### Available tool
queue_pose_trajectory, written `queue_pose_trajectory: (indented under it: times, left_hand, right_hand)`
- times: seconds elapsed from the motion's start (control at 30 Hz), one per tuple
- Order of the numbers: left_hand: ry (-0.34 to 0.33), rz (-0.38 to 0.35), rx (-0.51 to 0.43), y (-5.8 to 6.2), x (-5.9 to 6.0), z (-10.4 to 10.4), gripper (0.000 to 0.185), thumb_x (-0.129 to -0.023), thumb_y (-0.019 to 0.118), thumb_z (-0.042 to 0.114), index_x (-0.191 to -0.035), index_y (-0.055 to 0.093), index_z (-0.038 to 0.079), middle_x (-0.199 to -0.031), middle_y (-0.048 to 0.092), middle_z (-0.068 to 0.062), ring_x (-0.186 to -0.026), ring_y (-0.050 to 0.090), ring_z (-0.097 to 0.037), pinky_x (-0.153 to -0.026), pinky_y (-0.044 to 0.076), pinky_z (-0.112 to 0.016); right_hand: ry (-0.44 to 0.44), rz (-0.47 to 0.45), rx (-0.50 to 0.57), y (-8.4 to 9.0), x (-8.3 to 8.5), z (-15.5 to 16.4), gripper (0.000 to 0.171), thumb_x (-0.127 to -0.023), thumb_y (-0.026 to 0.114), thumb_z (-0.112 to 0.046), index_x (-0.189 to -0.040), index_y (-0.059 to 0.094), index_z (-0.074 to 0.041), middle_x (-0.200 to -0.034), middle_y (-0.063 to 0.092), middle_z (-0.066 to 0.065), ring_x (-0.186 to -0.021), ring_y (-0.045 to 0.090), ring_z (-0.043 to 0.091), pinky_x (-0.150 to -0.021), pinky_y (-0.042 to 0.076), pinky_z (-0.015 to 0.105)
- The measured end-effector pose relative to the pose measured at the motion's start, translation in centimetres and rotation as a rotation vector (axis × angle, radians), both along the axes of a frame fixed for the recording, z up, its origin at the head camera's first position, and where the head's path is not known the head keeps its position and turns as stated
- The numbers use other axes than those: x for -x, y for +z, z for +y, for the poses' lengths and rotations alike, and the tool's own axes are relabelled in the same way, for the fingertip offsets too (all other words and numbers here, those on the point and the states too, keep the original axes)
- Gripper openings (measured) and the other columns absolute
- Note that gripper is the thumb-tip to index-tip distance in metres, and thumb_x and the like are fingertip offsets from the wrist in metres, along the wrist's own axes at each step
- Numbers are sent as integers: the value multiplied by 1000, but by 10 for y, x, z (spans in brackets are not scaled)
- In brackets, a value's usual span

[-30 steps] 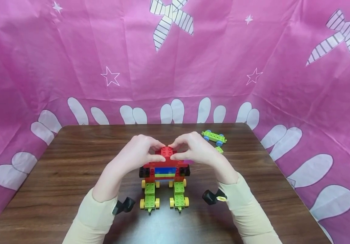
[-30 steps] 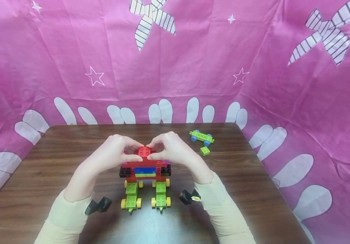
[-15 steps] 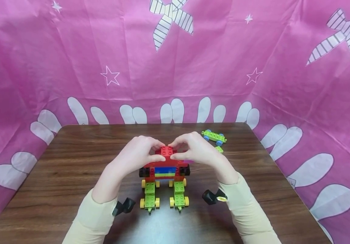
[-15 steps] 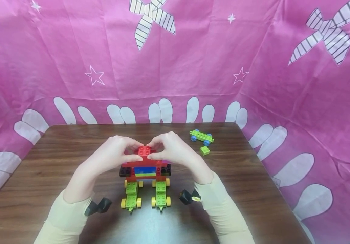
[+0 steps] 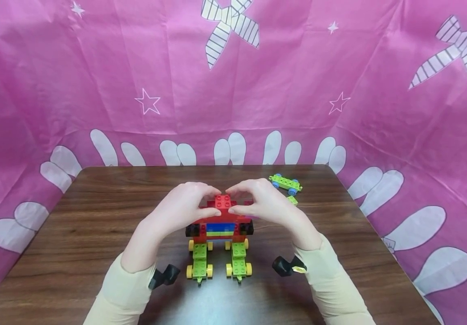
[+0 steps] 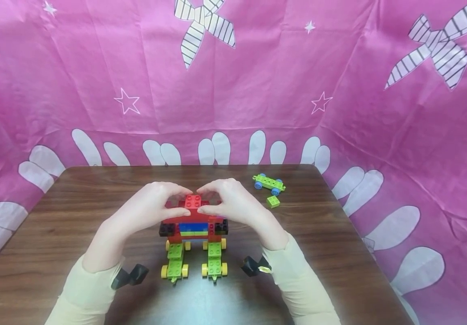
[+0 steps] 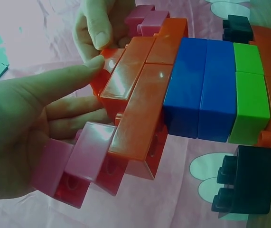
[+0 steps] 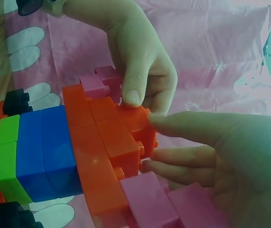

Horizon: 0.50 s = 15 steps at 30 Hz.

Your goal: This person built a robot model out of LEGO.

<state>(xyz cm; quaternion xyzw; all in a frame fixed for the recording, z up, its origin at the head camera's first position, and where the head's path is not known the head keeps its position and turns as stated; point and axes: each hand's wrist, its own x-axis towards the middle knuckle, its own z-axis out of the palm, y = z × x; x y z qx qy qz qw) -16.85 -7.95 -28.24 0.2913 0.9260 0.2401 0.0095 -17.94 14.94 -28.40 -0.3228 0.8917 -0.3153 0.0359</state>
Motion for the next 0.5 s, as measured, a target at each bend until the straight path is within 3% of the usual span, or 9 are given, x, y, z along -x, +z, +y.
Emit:
queue_pose_trajectory:
  times: [0.13,0.3,0.5]
  left_hand:
    - [16,-3,-35,-1,-2,-3,47,-81,80,33,-122,68,13,-116,71,-3,-107,66,-20,-93,54,-41]
    - [18,1,-73,-4,-2,-6,48,-82,79,35,-123,67,12,-119,70,-3,-109,65,-20,-94,54,-42]
    - [14,9,-44,-7,-2,-8,47,-84,77,37,-122,68,12,-118,71,-3,-111,65,-21,-96,52,-43]
  right_hand:
    - [-31,38,53,-1,-1,6,45,-81,80,-24,-122,67,-9,-119,70,4,-109,66,20,-85,58,36]
    - [-70,193,150,-4,2,19,42,-81,81,-19,-119,68,-8,-117,71,5,-110,65,20,-93,55,40]
    - [-223,328,278,-12,9,43,34,-81,79,-13,-114,71,-7,-110,73,6,-108,66,18,-95,51,35]
